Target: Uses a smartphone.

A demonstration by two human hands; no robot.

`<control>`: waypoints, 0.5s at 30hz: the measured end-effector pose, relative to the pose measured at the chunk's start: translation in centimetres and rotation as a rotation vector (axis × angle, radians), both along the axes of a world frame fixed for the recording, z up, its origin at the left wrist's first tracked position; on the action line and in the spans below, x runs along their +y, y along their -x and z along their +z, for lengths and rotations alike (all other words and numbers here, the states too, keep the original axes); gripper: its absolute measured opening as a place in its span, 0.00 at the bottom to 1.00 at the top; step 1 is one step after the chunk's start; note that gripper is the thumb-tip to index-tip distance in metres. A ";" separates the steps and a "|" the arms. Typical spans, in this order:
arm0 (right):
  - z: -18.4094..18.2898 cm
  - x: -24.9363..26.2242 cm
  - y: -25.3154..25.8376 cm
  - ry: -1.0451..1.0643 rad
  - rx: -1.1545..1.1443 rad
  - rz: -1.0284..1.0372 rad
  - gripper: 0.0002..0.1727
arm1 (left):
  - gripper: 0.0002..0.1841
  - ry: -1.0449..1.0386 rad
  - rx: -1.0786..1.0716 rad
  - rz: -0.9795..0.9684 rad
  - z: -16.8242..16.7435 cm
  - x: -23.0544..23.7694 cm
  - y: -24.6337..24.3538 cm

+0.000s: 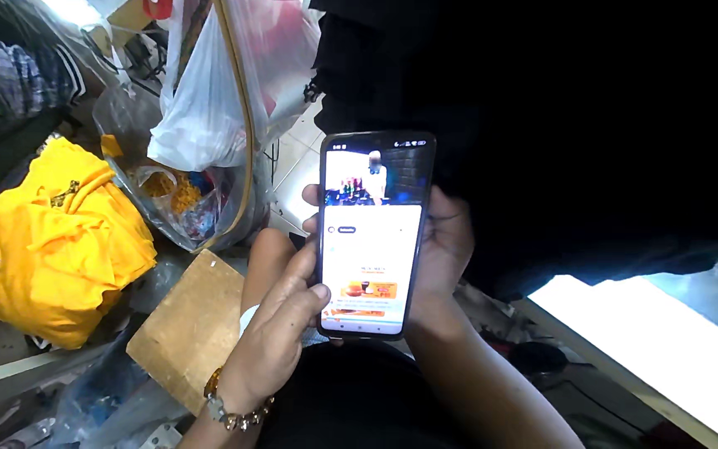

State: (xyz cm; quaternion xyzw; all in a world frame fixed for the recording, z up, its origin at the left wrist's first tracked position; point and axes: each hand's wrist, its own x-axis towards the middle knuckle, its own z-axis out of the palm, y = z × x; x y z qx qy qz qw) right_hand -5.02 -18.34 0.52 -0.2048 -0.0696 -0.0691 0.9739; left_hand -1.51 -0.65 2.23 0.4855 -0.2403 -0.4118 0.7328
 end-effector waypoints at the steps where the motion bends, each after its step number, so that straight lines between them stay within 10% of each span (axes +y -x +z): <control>1: 0.0 0.0 0.0 0.005 0.000 0.001 0.34 | 0.30 0.000 -0.012 0.001 0.1 0.0 0.0; 15: 0.0 -0.1 -0.5 -0.027 0.026 0.013 0.34 | 0.32 0.008 0.000 0.011 0.5 0.0 0.0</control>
